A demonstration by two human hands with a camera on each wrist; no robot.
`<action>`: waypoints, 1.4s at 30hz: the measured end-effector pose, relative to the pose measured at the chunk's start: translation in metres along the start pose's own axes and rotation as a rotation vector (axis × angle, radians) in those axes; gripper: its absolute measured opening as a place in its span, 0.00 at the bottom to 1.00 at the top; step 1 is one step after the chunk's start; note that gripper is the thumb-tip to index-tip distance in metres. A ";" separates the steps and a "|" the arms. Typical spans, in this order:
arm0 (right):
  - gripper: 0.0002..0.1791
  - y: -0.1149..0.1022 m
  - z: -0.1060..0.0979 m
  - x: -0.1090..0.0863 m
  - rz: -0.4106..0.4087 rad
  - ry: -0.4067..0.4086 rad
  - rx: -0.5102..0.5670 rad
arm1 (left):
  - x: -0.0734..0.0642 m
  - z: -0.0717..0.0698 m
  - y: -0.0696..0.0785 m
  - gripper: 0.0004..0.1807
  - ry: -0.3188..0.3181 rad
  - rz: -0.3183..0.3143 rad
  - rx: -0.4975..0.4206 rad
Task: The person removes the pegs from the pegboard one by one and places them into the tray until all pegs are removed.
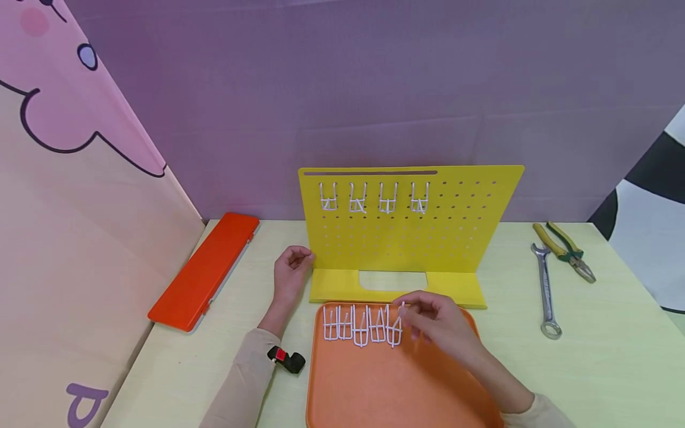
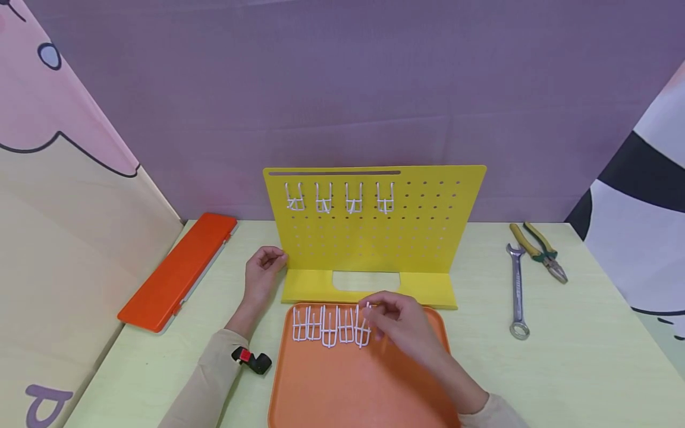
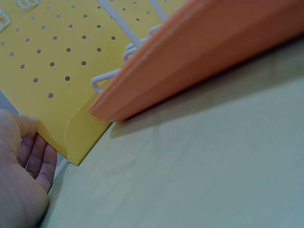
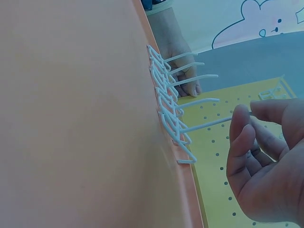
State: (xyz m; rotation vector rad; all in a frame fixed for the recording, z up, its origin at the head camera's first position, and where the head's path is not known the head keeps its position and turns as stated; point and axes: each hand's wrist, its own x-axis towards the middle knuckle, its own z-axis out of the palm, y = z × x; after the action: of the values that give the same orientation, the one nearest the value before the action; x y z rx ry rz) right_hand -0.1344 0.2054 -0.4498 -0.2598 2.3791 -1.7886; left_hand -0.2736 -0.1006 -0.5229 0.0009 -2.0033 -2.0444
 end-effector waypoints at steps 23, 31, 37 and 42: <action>0.12 -0.001 0.004 0.001 0.046 0.034 -0.117 | -0.002 -0.001 0.002 0.04 -0.007 -0.005 -0.005; 0.13 -0.001 0.000 0.000 0.006 0.023 -0.084 | -0.001 0.000 0.002 0.03 -0.003 -0.001 -0.007; 0.13 -0.006 -0.007 -0.001 -0.046 0.055 -0.088 | 0.000 0.000 0.000 0.04 -0.003 -0.005 -0.010; 0.11 -0.016 -0.015 0.001 -0.110 0.110 -0.076 | 0.000 0.000 0.000 0.04 -0.002 -0.010 -0.010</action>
State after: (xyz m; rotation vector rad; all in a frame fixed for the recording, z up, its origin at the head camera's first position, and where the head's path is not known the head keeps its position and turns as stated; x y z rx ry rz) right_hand -0.1384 0.2149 -0.4301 -0.3150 2.5594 -1.8047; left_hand -0.2734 -0.1001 -0.5232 0.0068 -1.9978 -2.0608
